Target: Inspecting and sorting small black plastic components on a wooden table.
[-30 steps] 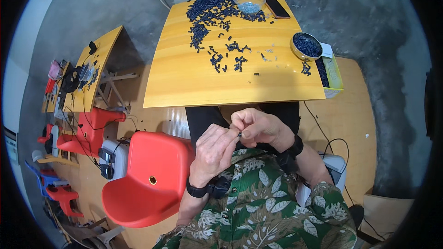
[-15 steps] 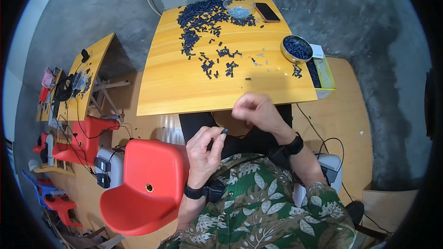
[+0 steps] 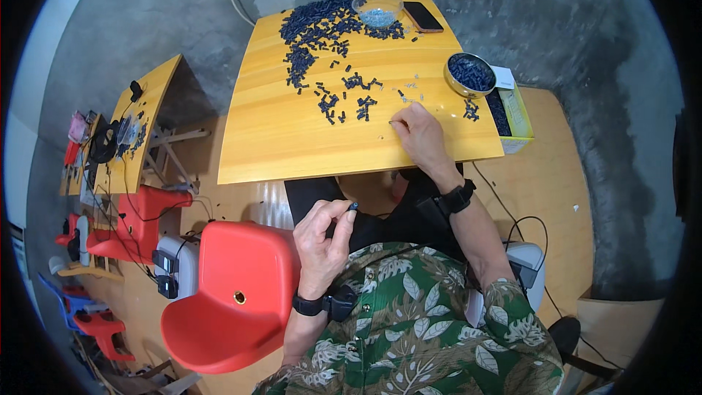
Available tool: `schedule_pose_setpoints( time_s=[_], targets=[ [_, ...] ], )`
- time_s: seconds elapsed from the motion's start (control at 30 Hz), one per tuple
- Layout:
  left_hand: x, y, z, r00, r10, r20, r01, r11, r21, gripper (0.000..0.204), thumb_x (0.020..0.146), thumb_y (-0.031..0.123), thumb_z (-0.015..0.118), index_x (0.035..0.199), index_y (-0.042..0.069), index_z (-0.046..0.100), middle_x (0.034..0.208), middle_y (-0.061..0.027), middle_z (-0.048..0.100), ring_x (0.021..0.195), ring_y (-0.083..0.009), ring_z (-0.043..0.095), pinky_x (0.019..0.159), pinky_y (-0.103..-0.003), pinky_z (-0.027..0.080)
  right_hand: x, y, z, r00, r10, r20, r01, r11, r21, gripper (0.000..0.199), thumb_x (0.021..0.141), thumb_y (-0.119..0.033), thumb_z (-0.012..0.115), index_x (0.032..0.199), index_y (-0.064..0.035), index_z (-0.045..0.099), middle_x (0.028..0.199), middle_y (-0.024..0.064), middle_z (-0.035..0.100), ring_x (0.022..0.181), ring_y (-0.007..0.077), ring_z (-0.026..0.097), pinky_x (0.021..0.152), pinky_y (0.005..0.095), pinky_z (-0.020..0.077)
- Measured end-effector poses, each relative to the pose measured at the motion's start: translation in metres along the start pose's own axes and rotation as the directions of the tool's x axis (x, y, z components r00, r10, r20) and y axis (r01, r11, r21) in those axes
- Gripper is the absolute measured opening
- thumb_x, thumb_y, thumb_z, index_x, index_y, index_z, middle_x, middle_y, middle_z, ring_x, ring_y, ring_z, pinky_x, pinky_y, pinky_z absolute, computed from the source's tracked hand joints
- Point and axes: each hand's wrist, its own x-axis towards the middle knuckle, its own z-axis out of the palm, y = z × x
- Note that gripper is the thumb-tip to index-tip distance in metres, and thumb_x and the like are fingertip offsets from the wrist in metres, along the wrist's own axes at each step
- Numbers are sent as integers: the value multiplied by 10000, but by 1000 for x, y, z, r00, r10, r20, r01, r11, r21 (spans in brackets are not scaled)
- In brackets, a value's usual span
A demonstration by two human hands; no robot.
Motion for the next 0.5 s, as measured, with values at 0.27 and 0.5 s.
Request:
schedule_pose_setpoints(
  time_s=[0.27,0.5],
  targets=[
    [0,2,-4,1000,21,2,-21,999,49,88,838,-38,670,922,-20,654,761,-101,636,631,-187,594,587,-290,474,-50,-68,-48,879,7,477,-442,388,809,92,887,-26,680,970,11,665,830,28,682,695,77,649,618,202,528],
    [2,7,-6,998,68,1,-67,993,96,126,815,-59,678,929,-12,651,789,-119,653,670,-230,626,611,-319,499,-63,-102,-52,926,-62,373,-320,399,859,94,878,0,681,970,-1,693,830,38,686,687,84,656,610,200,527]
  ],
)
